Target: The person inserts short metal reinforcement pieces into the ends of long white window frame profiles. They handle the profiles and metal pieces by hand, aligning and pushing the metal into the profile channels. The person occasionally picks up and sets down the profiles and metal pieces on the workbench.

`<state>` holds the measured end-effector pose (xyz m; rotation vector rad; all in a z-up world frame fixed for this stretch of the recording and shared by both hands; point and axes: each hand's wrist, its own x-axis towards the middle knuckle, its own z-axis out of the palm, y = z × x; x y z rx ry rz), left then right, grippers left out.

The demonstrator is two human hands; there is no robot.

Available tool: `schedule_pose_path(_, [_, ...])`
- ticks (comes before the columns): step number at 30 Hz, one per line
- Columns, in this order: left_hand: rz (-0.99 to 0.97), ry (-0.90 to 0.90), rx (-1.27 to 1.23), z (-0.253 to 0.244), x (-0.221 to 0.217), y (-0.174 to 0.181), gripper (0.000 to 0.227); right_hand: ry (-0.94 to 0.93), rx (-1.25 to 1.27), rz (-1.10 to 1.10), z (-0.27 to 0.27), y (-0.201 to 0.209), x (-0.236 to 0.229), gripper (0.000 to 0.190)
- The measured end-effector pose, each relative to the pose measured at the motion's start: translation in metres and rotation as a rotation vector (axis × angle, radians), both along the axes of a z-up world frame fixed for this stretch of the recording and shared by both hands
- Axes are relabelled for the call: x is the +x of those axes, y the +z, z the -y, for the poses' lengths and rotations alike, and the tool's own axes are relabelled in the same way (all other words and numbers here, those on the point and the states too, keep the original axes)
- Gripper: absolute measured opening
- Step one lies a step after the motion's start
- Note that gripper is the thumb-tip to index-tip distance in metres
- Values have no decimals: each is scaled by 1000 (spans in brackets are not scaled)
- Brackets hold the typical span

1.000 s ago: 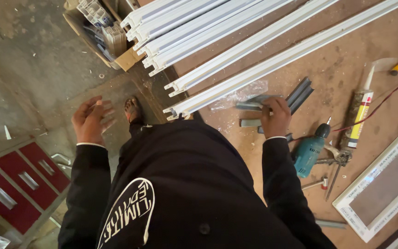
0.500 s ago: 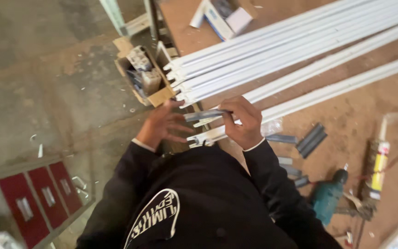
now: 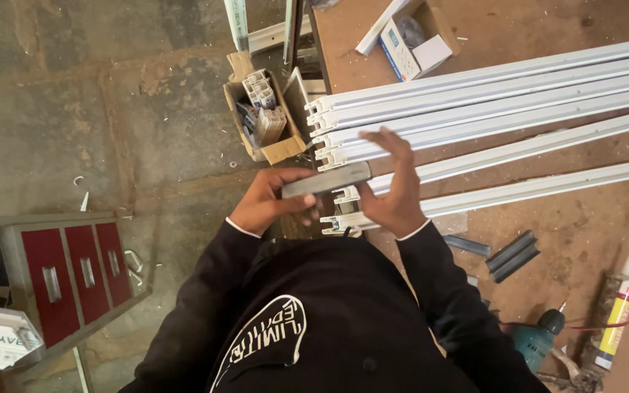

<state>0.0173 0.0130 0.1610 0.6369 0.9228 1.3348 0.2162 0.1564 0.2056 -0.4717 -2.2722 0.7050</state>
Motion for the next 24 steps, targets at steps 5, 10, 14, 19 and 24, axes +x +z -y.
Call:
schedule_pose_path(5, [-38,73,34,1,-3,6,50,33,-409,-87,-9,-4,10,90])
schedule_pose_path(10, [-111,88,55,-5,-6,6,50,184,-722,-152,-11,-16,15,76])
schedule_pose_path(14, [-102,146,51,-6,-13,-7,49,107,-790,-164,-19,-31,14,57])
schedule_pose_path(19, [-169,301,-88,-6,-26,-52,44,-170,-426,22,-47,-66,12,43])
schedule_pose_path(24, [-111,290,-164,-14,-35,-115,36,-300,-61,245,-79,-119,20,44])
